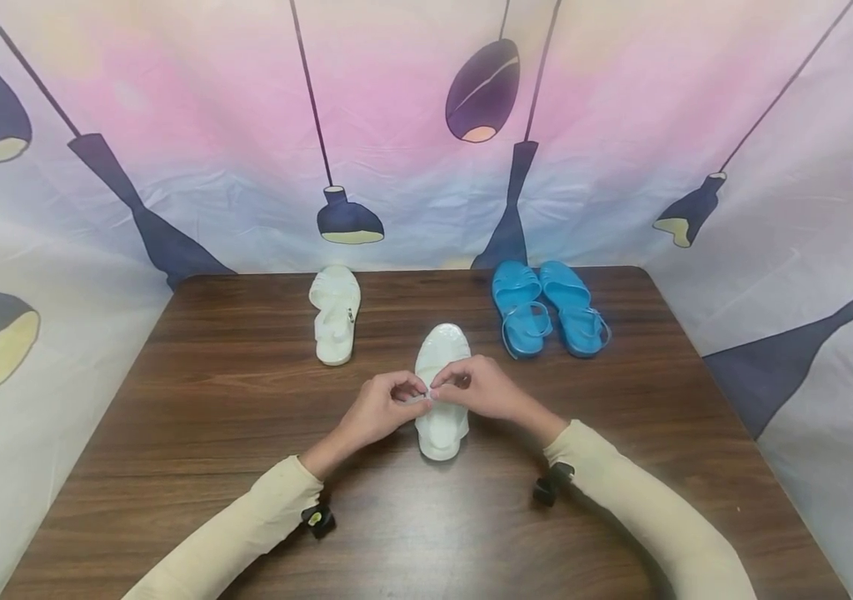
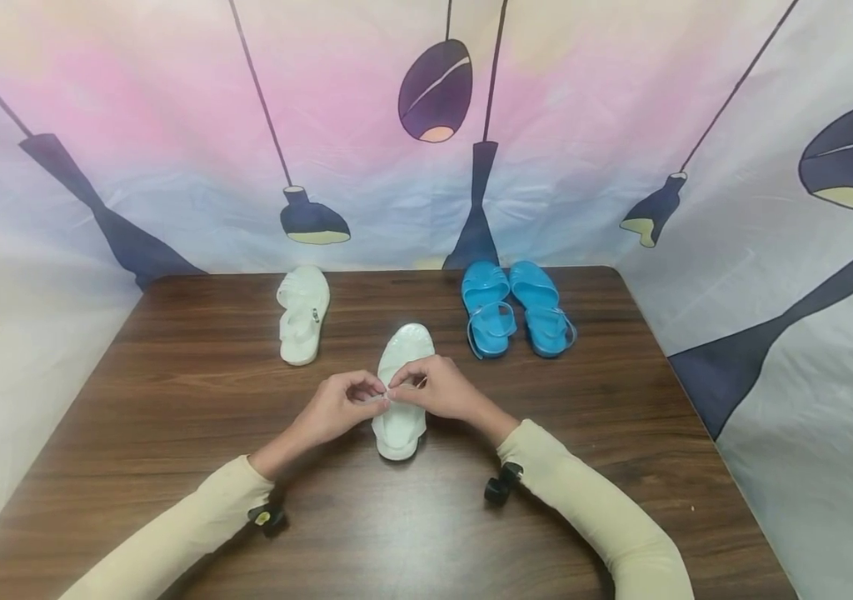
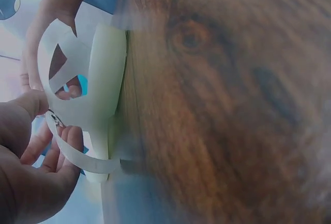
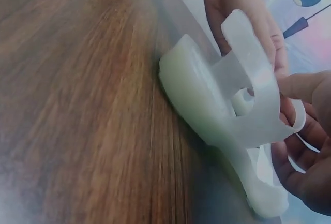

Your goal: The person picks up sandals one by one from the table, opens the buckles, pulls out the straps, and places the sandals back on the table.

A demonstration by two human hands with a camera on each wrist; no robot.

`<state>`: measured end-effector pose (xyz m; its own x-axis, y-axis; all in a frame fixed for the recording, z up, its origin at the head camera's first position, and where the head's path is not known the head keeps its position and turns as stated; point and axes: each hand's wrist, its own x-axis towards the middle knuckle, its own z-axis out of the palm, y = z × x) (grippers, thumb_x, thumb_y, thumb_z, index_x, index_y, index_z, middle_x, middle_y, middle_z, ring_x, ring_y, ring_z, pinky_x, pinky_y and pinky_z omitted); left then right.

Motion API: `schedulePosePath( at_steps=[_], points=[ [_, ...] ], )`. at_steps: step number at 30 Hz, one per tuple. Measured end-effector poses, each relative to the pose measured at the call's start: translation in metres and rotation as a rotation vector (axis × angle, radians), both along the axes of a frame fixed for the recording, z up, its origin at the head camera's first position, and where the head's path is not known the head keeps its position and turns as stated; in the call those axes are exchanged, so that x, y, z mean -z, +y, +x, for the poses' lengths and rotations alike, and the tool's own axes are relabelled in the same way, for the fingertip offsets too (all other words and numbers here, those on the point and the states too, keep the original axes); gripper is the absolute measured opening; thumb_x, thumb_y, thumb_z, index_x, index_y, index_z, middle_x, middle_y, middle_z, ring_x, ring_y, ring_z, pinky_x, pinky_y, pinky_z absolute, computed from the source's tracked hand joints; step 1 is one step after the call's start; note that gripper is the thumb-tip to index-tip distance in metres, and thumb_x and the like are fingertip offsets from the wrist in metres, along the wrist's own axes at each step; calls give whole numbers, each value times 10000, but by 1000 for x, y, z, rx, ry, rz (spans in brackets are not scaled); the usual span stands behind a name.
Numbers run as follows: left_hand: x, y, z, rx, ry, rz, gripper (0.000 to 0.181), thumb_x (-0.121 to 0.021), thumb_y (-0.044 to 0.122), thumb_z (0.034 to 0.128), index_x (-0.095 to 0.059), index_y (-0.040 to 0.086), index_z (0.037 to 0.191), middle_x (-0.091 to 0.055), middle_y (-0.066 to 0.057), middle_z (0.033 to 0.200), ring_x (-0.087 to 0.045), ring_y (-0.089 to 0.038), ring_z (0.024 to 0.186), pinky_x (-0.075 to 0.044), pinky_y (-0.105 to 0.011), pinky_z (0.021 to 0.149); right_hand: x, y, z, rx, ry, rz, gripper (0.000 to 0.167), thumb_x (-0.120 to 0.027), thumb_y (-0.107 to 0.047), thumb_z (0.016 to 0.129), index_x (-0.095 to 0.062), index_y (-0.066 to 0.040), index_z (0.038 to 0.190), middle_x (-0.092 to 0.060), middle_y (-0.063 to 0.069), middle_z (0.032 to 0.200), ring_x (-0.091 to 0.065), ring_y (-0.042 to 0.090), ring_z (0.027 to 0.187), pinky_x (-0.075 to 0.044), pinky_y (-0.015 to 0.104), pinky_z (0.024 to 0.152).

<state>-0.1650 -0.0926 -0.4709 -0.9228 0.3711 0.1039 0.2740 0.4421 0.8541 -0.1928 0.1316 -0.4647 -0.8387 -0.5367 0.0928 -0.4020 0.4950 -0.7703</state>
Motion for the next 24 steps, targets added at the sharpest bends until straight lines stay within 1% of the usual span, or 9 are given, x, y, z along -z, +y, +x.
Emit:
schedulePosePath(
  at_steps=[3,8,11,16,21,24],
  points=[
    [0,-1,0,2,13,3,127,-812,172,875,-743,94,948,-747,-15,864,-699,-99,786,-579,-234,715,0,0,3,0,15,-4,113,-778,-272,927,-802,-185,995,-757,-116,920,-590,119,800,-530,286,721],
    [-1,-1,0,13,13,4,134,-820,149,866,-761,75,961,-750,-28,863,-701,-103,782,-583,-232,714,4,4,5,5,23,-13,128,-788,-270,920,-809,-172,999,-766,-100,919,-587,96,778,-519,253,703],
    [-2,0,0,22,20,-12,131,-821,142,866,-769,73,964,-750,-26,867,-699,-99,787,-582,-225,719,7,7,4,13,24,-18,118,-793,-263,916,-812,-173,990,-768,-96,917,-592,91,773,-524,249,707],
    [0,0,-1,23,25,-14,129,-824,139,863,-774,67,957,-749,-21,864,-694,-93,791,-580,-221,724,10,10,4,13,17,-25,113,-792,-256,916,-813,-173,989,-773,-82,935,-608,94,781,-535,252,719],
    [1,-2,-1,12,5,11,142,-830,131,854,-771,50,955,-751,-34,855,-698,-103,783,-582,-221,723,14,18,2,29,9,-46,151,-783,-258,925,-813,-142,1016,-779,-49,964,-640,100,799,-559,268,726],
    [2,-5,-1,2,-20,32,138,-827,126,856,-769,47,952,-750,-40,850,-698,-107,776,-580,-217,710,16,25,0,58,-2,-62,158,-790,-265,919,-813,-145,1018,-779,-52,965,-673,105,826,-581,283,744]
  ],
)
